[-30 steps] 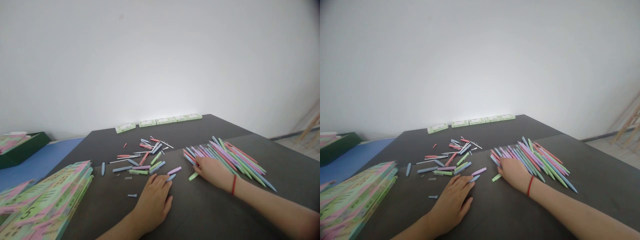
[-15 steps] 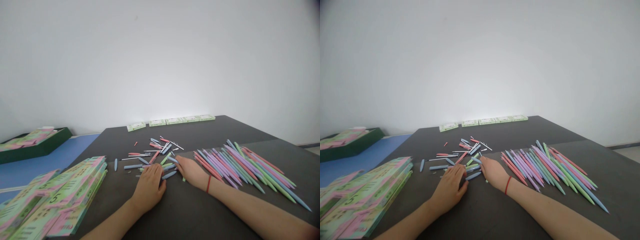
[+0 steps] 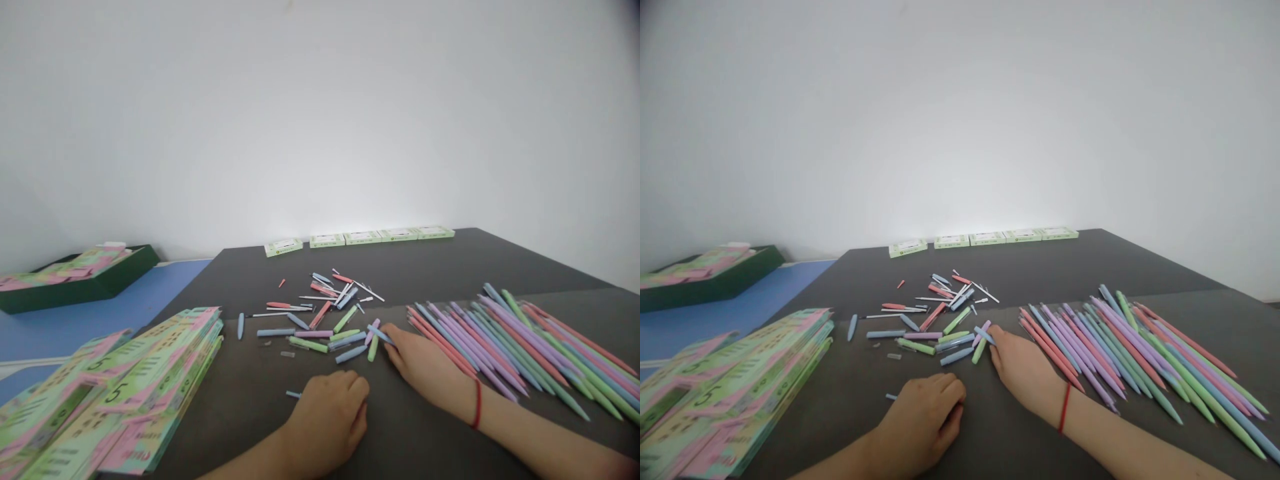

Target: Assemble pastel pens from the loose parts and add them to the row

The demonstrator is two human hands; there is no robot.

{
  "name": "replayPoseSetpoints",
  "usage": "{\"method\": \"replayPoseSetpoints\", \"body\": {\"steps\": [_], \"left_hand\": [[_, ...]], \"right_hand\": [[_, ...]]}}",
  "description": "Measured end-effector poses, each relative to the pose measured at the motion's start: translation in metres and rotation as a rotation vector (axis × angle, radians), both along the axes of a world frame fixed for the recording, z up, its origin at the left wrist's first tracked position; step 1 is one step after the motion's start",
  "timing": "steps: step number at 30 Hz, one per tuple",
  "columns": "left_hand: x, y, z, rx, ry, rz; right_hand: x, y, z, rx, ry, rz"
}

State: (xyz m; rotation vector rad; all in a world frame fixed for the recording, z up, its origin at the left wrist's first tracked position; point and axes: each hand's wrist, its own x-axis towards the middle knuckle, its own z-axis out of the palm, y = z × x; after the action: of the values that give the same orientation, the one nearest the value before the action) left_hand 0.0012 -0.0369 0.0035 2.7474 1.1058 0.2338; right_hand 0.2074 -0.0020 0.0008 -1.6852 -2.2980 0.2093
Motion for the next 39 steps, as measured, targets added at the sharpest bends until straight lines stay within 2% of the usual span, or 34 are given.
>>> {"method": "replayPoseSetpoints", "body": {"steps": [4, 9, 13, 19, 21, 25, 29, 35, 39], "left_hand": [[-0.01, 0.02, 0.005, 0.009, 0.006, 0.142], [-0.018, 0.033, 0.001, 0.036, -0.066, 0.252], [-0.021, 0.034, 0.002, -0.019, -0.244, 0.334], [-0.025, 0.033, 0.006, -0.201, -0.656, 0.418], [-0.024, 0.029, 0.006, -0.204, -0.57, 0.367], [-0.017, 0.015, 0.006, -0.104, -0.18, 0.186], [-0.012, 0.011, 0.004, -0.011, 0.002, 0.138], [-0.018, 0.02, 0.006, 0.028, -0.039, 0.173], [-0.027, 0.011, 0.004, -0.015, -0.126, 0.172]], "right_hand": [[-0.016, 0.012, -0.002, 0.04, -0.036, 0.002], [-0.018, 0.013, -0.002, 0.126, -0.059, 0.041], [-0.01, 0.008, 0.001, 0.215, -0.092, 0.095], [-0.017, 0.002, 0.001, 0.181, -0.05, 0.277], [-0.021, 0.002, -0.001, 0.174, -0.065, 0.303], [-0.026, 0.005, -0.005, 0.212, -0.106, 0.29], [-0.027, 0.011, -0.006, 0.27, -0.15, 0.3], [-0.035, 0.02, -0.004, 0.325, -0.241, 0.35], [-0.042, 0.027, -0.001, 0.343, -0.258, 0.35]]}}
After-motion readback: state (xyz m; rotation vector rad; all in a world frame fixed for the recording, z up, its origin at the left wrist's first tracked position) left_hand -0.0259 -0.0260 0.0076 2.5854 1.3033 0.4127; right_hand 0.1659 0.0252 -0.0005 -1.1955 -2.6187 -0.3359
